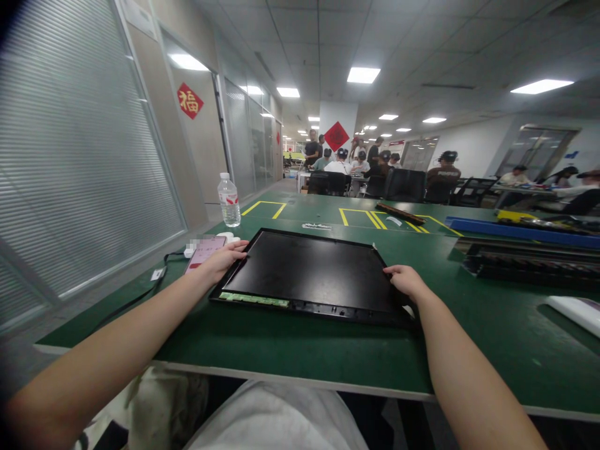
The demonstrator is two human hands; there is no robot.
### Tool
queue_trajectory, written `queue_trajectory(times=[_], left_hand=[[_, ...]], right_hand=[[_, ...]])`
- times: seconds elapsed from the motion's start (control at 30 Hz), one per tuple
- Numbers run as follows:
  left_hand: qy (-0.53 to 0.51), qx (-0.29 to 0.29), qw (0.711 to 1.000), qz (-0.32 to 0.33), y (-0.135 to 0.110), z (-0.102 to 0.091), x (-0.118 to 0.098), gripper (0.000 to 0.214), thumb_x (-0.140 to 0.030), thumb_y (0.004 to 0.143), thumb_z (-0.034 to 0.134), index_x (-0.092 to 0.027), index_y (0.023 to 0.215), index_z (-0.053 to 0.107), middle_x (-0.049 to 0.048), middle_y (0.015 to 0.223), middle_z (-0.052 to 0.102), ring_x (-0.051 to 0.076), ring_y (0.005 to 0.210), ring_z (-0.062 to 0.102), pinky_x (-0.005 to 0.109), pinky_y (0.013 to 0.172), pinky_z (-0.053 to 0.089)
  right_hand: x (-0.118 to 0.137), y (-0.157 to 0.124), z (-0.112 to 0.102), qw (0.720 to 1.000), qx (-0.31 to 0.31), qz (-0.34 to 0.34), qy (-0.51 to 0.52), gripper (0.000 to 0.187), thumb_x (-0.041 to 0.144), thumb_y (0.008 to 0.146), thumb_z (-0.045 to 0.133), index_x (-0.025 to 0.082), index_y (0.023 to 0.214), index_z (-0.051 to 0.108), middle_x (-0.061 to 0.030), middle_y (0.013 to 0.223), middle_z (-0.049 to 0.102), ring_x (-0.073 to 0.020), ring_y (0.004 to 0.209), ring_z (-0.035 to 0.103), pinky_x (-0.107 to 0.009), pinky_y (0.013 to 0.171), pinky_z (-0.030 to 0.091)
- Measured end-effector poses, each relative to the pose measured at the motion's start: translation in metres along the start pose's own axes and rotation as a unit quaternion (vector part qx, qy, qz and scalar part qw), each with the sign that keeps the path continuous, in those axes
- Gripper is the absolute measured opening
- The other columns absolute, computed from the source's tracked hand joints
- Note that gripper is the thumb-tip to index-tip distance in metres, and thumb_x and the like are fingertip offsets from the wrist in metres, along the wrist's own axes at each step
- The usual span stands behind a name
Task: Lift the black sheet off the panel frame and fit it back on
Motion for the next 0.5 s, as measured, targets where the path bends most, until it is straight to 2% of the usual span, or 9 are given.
queue_trajectory(times=[0.2, 0.37, 0.5], left_hand=[[-0.023, 0.032, 0.999, -0.02, -0.0066, 0.0059, -0.003, 0.061, 0.008, 0.071, 0.064, -0.016, 0.126, 0.058, 0.0086, 0.096, 0.076, 0.018, 0.059, 0.071, 0.03, 0.057, 0.06], [-0.014, 0.057, 0.997, -0.052, -0.0073, 0.0081, 0.002, 0.077, 0.007, 0.069, 0.069, -0.013, 0.141, 0.047, 0.0075, 0.075, 0.075, 0.022, 0.056, 0.072, 0.034, 0.055, 0.061], [-0.009, 0.065, 0.996, -0.055, -0.0074, 0.0083, 0.002, 0.087, 0.008, 0.066, 0.071, -0.014, 0.146, 0.042, 0.0072, 0.073, 0.075, 0.024, 0.057, 0.072, 0.035, 0.056, 0.061]], right_hand=[[-0.001, 0.0006, 0.0026, 1.0, 0.007, 0.011, -0.009, 0.054, -0.002, 0.062, 0.052, 0.015, 0.109, 0.073, -0.0096, 0.092, 0.075, -0.0195, 0.078, 0.069, -0.026, 0.069, 0.053], [0.0011, -0.0001, 0.0032, 1.0, 0.014, -0.002, -0.014, 0.054, -0.001, 0.062, 0.052, 0.015, 0.108, 0.074, -0.0095, 0.095, 0.075, -0.02, 0.083, 0.07, -0.026, 0.075, 0.053], [0.0015, -0.0002, 0.0027, 1.0, 0.004, -0.004, -0.023, 0.054, -0.001, 0.063, 0.05, 0.015, 0.109, 0.074, -0.0095, 0.096, 0.075, -0.0198, 0.085, 0.07, -0.025, 0.078, 0.053]])
Point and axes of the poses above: each hand's wrist, its own y-axis towards the middle knuckle, its own z-axis out of the palm, x = y × z, the point moved 8 cm from there along y, towards the middle knuckle
